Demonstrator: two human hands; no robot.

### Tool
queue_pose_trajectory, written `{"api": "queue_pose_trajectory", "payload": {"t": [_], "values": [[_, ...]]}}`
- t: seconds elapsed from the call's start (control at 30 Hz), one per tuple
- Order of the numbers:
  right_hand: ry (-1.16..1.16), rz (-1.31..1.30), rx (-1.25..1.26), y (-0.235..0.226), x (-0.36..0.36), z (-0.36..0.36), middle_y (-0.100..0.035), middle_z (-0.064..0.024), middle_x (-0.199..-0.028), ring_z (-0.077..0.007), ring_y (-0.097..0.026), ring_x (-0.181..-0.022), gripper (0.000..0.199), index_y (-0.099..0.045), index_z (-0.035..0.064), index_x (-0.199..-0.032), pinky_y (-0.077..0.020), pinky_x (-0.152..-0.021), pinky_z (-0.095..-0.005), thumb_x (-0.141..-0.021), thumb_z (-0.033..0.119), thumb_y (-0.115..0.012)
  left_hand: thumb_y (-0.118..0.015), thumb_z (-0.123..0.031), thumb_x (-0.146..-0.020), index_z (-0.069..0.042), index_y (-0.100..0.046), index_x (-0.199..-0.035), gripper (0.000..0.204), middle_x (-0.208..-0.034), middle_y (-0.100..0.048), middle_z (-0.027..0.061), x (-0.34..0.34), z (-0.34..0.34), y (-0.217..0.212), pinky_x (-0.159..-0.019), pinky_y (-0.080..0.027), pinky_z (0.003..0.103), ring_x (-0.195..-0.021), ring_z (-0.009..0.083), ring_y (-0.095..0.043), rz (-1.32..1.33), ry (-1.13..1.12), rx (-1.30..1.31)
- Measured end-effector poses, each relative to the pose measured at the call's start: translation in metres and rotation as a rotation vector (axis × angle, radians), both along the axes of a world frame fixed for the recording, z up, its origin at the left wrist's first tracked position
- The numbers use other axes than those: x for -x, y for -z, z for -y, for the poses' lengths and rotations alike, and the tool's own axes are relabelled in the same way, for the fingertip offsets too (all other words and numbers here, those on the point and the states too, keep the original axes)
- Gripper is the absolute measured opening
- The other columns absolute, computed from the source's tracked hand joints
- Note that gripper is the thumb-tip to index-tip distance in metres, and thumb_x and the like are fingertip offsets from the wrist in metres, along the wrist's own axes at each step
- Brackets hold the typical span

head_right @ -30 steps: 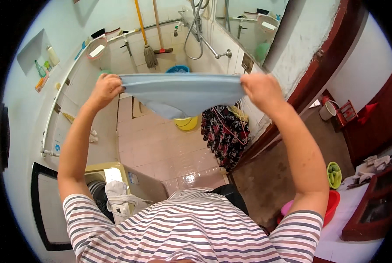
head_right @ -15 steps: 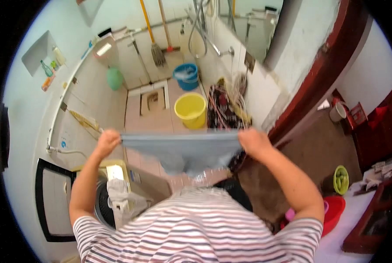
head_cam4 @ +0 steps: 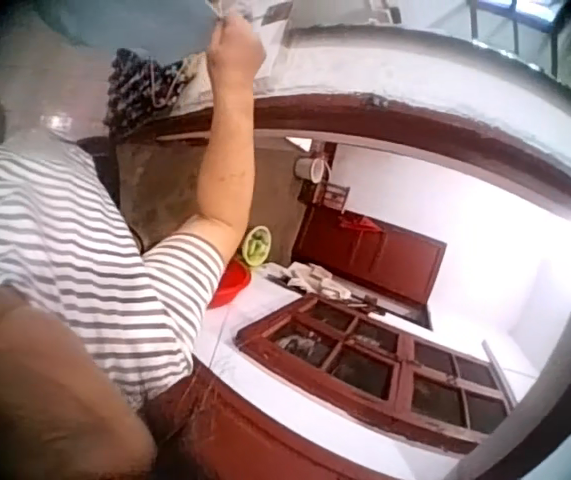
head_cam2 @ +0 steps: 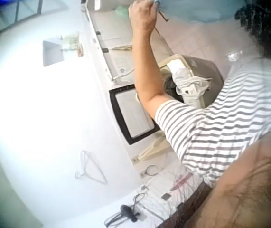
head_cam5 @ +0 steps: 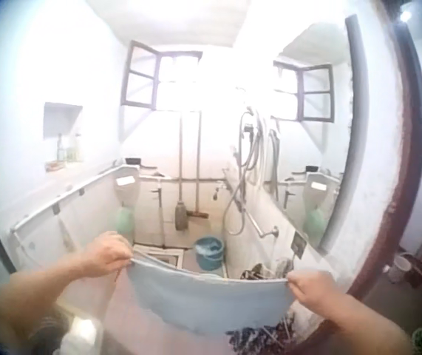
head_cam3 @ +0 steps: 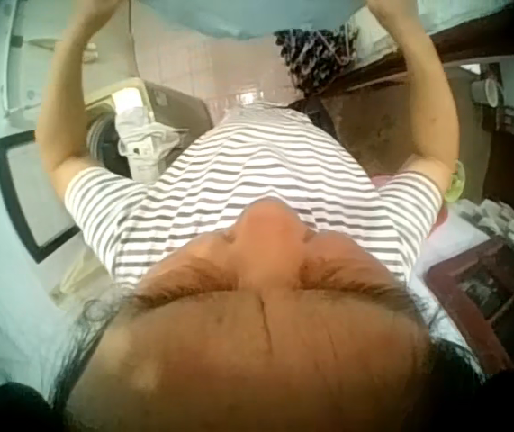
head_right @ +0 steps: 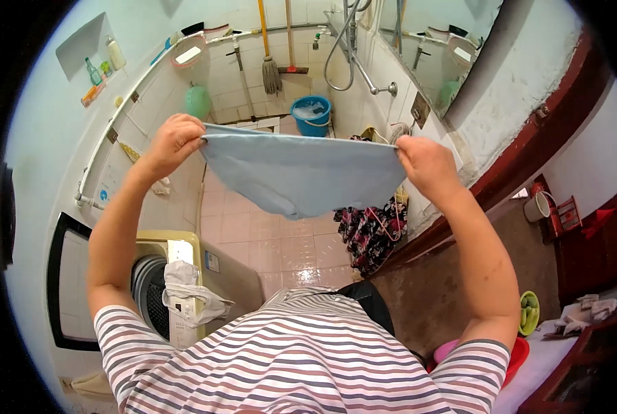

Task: The person takes wet clothes out of a washing machine, puts them onto hangers, and shakes out a blue undergarment before placing it on a hanger in a laundry room.

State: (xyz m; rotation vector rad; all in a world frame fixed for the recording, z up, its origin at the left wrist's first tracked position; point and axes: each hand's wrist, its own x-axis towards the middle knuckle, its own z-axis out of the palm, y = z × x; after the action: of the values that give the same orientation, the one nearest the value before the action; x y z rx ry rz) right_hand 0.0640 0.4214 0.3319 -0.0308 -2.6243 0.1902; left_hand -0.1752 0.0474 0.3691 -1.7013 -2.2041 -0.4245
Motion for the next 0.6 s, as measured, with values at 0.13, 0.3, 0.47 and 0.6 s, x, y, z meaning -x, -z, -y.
{"api": "queue_pose_trajectory", "payload": {"t": [0.13, 0.3, 0.47, 0.6], "values": [[-0.005, -0.009, -0.053, -0.019, 0.016, -0.006, -0.058, -0.0117, -0.075, -0.031, -0.056, -0.075, 0.01, -0.056, 0.0068, -0.085, -0.0445, -0.063, -0.0405, -0.08, 0.015, -0.053, -0.057, -0.011, -0.079, -0.002, -0.057, -0.08, 0.009, -0.083, -0.059, 0.0087, 0.011, -0.009, -0.012, -0.084, -0.038, 0.036, -0.09, 0.0248, -0.053, -0.042, -0.041, 0.049], [-0.189, -0.118, -0.222, -0.041, 0.043, 0.006, -0.057, -0.0106, -0.074, -0.0286, -0.057, -0.076, 0.007, -0.055, 0.007, -0.081, -0.0454, -0.061, -0.039, -0.078, 0.013, -0.055, -0.061, -0.011, -0.075, -0.002, -0.058, -0.096, 0.023, -0.095, -0.059, 0.0115, 0.01, -0.029, -0.02, -0.084, -0.041, 0.037, -0.094, 0.029, -0.052, 0.252, -0.486, 0.319], [-0.409, 0.147, -0.475, -0.043, 0.094, 0.069, -0.059, -0.0072, -0.076, -0.0256, -0.059, -0.08, 0.008, -0.058, 0.0083, -0.08, -0.0482, -0.065, -0.0358, -0.073, 0.011, -0.057, -0.073, -0.017, -0.067, -0.005, -0.048, -0.121, 0.061, -0.114, -0.056, 0.0099, -0.033, -0.09, 0.007, -0.092, -0.039, 0.033, -0.106, 0.0208, -0.052, 0.465, 0.06, 0.048], [-0.425, 0.609, -0.422, -0.049, 0.105, 0.11, -0.064, -0.0125, -0.084, -0.0274, -0.061, -0.087, 0.024, -0.062, 0.0062, -0.094, -0.0488, -0.07, -0.0365, -0.07, 0.014, -0.061, -0.069, -0.004, -0.067, -0.001, -0.059, -0.098, 0.033, -0.088, -0.063, 0.0039, -0.067, -0.126, 0.067, -0.08, -0.045, 0.029, -0.084, 0.0139, -0.058, 1.501, 0.107, -0.209]]}}
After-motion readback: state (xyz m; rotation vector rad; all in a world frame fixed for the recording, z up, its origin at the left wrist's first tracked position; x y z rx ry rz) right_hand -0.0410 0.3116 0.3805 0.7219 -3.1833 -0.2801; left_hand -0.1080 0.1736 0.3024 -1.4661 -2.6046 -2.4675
